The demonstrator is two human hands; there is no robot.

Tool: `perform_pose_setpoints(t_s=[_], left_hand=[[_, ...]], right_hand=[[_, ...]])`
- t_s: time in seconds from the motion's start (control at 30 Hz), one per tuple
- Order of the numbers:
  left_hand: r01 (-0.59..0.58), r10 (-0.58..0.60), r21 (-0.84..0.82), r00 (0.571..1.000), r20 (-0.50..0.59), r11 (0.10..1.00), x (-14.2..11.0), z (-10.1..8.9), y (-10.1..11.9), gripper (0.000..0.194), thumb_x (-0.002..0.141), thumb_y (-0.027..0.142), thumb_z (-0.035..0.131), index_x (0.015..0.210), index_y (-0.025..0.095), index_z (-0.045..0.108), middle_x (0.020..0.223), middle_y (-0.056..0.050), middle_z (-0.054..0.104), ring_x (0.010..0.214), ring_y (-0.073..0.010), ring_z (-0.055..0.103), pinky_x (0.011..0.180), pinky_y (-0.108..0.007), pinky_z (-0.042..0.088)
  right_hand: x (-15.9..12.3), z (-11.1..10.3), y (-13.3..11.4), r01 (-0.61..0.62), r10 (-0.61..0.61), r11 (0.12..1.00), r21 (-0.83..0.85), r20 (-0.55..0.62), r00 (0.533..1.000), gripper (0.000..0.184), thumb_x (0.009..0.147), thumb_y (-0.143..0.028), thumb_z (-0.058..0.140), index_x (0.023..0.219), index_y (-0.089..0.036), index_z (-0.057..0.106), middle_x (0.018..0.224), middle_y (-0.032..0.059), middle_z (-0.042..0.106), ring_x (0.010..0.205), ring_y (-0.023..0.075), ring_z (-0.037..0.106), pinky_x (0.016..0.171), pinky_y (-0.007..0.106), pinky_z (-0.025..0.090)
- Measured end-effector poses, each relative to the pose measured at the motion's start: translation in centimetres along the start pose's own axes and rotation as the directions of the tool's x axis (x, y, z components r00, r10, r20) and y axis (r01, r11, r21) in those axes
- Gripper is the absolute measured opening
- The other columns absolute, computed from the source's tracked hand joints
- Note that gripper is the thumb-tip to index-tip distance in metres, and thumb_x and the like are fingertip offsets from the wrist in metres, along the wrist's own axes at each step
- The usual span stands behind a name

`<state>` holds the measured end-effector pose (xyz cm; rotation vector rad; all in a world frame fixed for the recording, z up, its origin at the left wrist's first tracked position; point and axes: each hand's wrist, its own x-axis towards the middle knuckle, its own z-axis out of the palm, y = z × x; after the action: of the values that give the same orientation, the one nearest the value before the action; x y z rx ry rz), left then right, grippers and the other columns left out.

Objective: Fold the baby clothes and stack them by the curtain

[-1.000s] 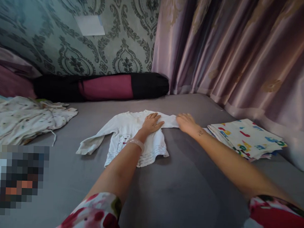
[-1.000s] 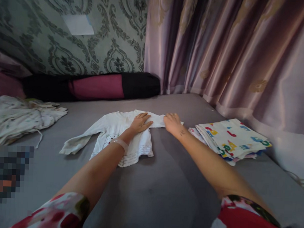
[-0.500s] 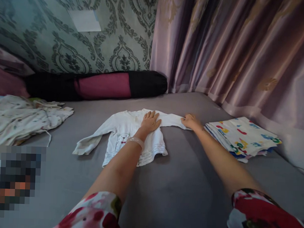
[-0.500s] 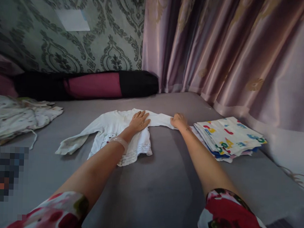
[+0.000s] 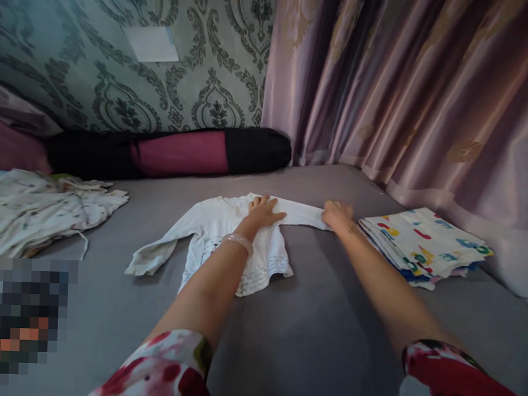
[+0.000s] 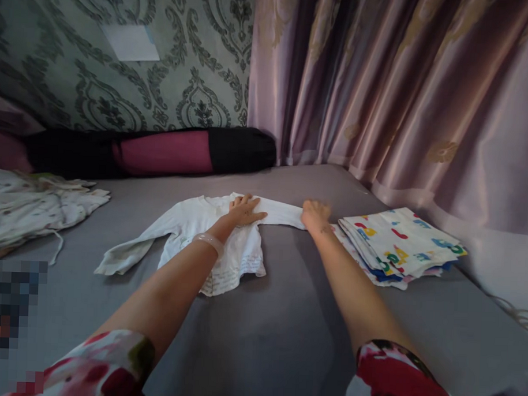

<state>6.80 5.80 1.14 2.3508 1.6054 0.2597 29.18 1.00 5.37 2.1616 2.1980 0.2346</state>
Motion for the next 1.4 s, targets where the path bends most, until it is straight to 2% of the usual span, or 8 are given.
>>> perform_pose_setpoints(t_s=[0.17,0.3,0.4,0.57,0.97,1.07,1.2,1.4], left_hand=[[-0.003,0.005,-0.091,1.0,0.022,0.996,0.4,-1.7,-0.2,0.07,0.082,0.06,0.051,0.14,0.02,0.042,0.148,-0.017,0.038,0.135,-0.0375,0.035,0.106,-0.053,0.031],[-0.028,0.004,-0.175,0.991,-0.135,0.984,-1.4,-2.8,-2.7,0.051,0.089,0.026,0.043,0.136,0.005,0.044,0.141,-0.021,0.046,0.13,-0.0249,0.045,0.106,-0.035,0.037],[-0.09,0.073,-0.09,0.981,-0.179,0.992,-4.9,-3.3,-5.5,0.047,0.087,0.022,0.047,0.13,0.005,0.049,0.131,-0.021,0.054,0.125,-0.0251,0.05,0.107,-0.037,0.039],[-0.139,0.142,0.043,0.987,-0.072,0.989,-12.4,-3.9,-7.7,0.051,0.087,0.031,0.051,0.134,0.012,0.046,0.137,-0.018,0.049,0.131,-0.0277,0.043,0.11,-0.042,0.035],[0.069,-0.069,-0.011,0.992,-0.105,0.998,-26.8,-3.8,-7.9,0.056,0.09,0.045,0.045,0.14,0.02,0.042,0.149,-0.015,0.038,0.138,-0.0301,0.035,0.11,-0.047,0.035],[0.157,-0.161,-0.034,0.975,-0.155,0.987,-28.9,-3.2,-8.6,0.062,0.089,0.05,0.045,0.143,0.019,0.04,0.149,-0.017,0.038,0.137,-0.031,0.037,0.108,-0.047,0.038],[0.203,-0.207,-0.045,0.96,-0.187,0.978,-30.4,-2.0,-9.1,0.062,0.088,0.049,0.046,0.144,0.022,0.039,0.148,-0.015,0.04,0.136,-0.0312,0.038,0.106,-0.048,0.04],[0.195,-0.212,-0.105,0.959,-0.188,0.975,-31.1,-1.7,-9.2,0.061,0.088,0.047,0.047,0.144,0.026,0.037,0.149,-0.013,0.039,0.137,-0.0296,0.038,0.108,-0.048,0.039]], right_hand=[[2.1,0.2,-6.9,0.155,-0.163,0.948,0.277,0.008,0.987,0.041,0.098,-0.019,0.029,0.131,-0.015,0.052,0.128,0.0133,0.059,0.118,0.0206,0.054,0.099,0.031,0.04],[2.9,1.2,-11.3,0.169,-0.211,0.892,0.419,0.054,0.976,0.05,0.1,-0.03,0.022,0.142,-0.009,0.04,0.147,0.0138,0.042,0.136,0.0216,0.037,0.11,0.034,0.027],[2.8,1.9,-12.0,0.145,-0.205,0.902,0.407,0.107,0.973,0.058,0.1,-0.042,0.019,0.149,-0.013,0.029,0.157,0.0098,0.025,0.144,0.0245,0.018,0.116,0.046,0.013],[2.8,2.4,-11.6,0.136,-0.198,0.923,0.36,0.142,0.97,0.062,0.098,-0.047,0.015,0.152,-0.017,0.02,0.159,0.0056,0.016,0.145,0.023,0.012,0.116,0.05,0.007],[3.6,0.6,-12.7,0.111,-0.181,0.955,0.274,0.245,0.952,0.063,0.096,-0.042,0.027,0.151,-0.013,0.021,0.159,0.0119,0.013,0.145,0.0273,0.01,0.114,0.055,0.009],[3.9,-0.3,-15.3,0.17,-0.213,0.954,0.247,0.161,0.964,0.058,0.096,-0.03,0.029,0.15,-0.01,0.023,0.159,0.0144,0.015,0.146,0.0254,0.009,0.115,0.052,0.004],[4.4,-0.1,-19.0,0.189,-0.262,0.915,0.357,0.169,0.95,0.062,0.098,-0.039,0.02,0.15,-0.007,0.021,0.158,0.0147,0.016,0.146,0.0252,0.01,0.116,0.047,0.007],[4.4,1.6,-20.2,0.159,-0.178,0.919,0.361,0.021,0.984,0.065,0.098,-0.044,0.019,0.148,-0.004,0.025,0.157,0.0171,0.019,0.144,0.0266,0.015,0.115,0.046,0.009]])
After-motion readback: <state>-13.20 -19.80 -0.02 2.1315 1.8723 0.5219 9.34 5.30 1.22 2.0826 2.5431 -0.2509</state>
